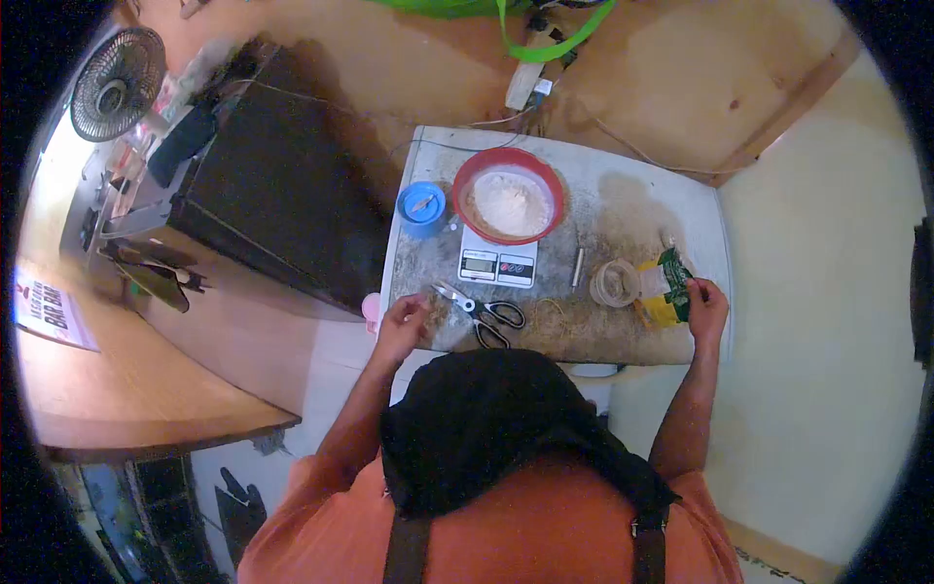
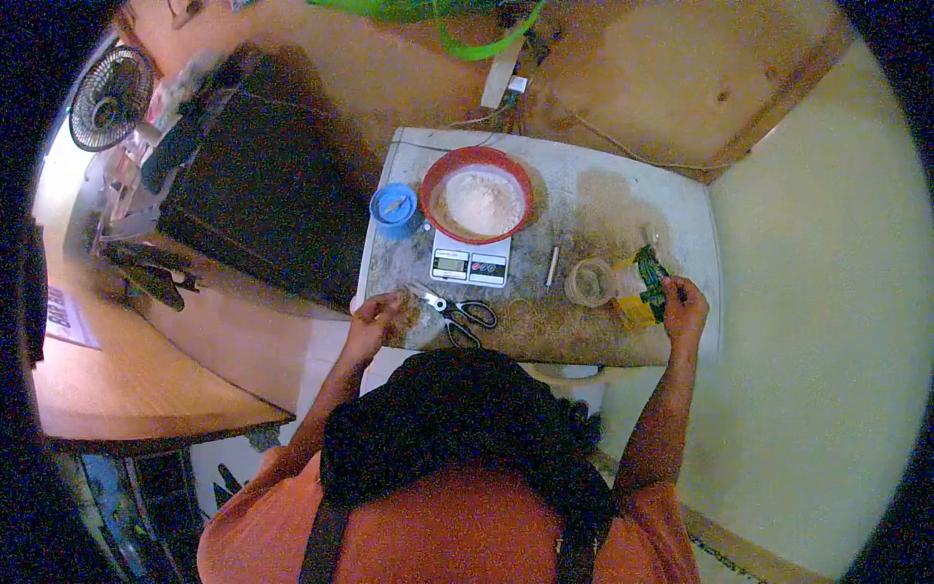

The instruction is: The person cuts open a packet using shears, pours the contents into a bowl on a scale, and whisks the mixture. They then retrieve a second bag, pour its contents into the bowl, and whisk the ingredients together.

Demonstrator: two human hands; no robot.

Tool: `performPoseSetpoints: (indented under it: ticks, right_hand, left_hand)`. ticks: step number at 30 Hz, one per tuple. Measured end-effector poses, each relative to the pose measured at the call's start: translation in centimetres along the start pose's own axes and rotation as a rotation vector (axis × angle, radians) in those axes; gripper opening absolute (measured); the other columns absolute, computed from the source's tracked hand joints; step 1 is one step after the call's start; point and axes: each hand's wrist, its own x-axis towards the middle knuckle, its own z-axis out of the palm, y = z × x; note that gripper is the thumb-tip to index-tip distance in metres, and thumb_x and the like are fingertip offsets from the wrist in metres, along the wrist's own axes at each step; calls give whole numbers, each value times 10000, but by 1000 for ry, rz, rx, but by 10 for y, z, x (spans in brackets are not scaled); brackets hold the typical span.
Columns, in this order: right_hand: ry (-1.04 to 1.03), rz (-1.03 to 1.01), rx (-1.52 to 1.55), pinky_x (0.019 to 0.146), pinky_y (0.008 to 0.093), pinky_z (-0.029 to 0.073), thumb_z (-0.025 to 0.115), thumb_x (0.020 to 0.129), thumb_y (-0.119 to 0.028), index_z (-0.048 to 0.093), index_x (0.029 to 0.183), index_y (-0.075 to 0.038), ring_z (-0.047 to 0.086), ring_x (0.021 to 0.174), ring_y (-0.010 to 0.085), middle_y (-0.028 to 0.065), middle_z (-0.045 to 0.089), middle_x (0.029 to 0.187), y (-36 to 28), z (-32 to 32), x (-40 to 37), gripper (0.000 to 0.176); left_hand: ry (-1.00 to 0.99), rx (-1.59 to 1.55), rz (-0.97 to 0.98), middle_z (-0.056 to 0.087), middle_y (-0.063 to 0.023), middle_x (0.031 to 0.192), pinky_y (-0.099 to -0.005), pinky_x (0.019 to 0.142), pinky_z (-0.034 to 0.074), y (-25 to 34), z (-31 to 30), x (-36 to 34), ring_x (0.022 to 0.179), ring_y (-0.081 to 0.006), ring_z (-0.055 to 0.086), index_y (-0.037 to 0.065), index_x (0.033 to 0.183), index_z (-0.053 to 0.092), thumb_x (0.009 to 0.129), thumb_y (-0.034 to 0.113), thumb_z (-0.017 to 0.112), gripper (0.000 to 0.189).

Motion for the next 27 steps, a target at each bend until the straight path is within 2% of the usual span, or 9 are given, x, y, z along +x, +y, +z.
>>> performPoseSetpoints:
  ticks: [3,9,12,14,18,21,23,26,27]
  right_hand:
    - [13,4,44,639,255,450,694,856,-178,672,893,-6,512,651,114,32,619,726,3,1,-1,177]
    - [12,-68,65,655,270,466,703,846,-166,666,891,3,557,683,134,61,647,768,2,1,-3,178]
    - [91,-137,6,605,229,427,682,853,-128,676,881,-1,505,658,63,2,608,717,13,6,-3,131]
    - [90,-86,137,697,303,497,702,833,-142,671,892,0,617,735,186,102,673,822,24,8,-2,157]
    - [124,-107,34,711,314,502,698,826,-121,677,895,-18,629,748,199,113,674,835,-11,-8,-12,126]
    - [135,-195,-35,710,323,505,703,815,-118,679,885,-28,636,748,220,119,674,841,-25,-23,-16,116]
    - [60,-167,-72,709,329,507,715,798,-113,681,873,-29,647,757,241,125,676,842,-49,-39,-21,117]
    - [-33,-228,-117,706,335,510,719,796,-120,681,861,-25,656,764,246,130,673,834,-80,-64,-28,121]
    - [-53,-263,-159,707,335,516,695,816,-118,688,874,-34,664,779,252,131,677,844,-91,-72,-30,103]
  left_hand:
    - [-47,7,42,600,-54,863,-251,533,452,-13,2,-5,620,-105,549,32,1138,564,891,201,630,307]
    - [-175,148,-22,605,-58,883,-254,550,456,6,19,-23,615,-97,534,31,1145,565,885,165,621,298]
    - [-189,178,-16,606,-56,893,-253,549,452,3,27,-22,610,-94,529,32,1157,566,884,156,616,304]
    - [-224,218,-35,607,-54,903,-251,548,453,11,34,-24,611,-93,534,27,1180,561,882,161,623,333]
    - [-283,303,65,617,-54,933,-262,584,477,23,46,-24,647,-115,569,20,1176,571,886,178,629,335]
    - [-340,228,6,634,-67,978,-281,677,499,28,57,-20,769,-138,611,13,1151,596,890,205,638,327]
    - [-451,253,193,646,-78,1017,-285,753,498,34,65,-15,864,-142,618,9,1136,614,890,236,650,337]
    - [-589,335,132,654,-91,1043,-277,794,488,76,93,-16,907,-133,612,20,1163,611,883,250,663,366]
    - [-654,318,252,648,-111,1112,-281,857,468,84,105,-14,951,-160,612,93,1187,620,884,258,665,348]
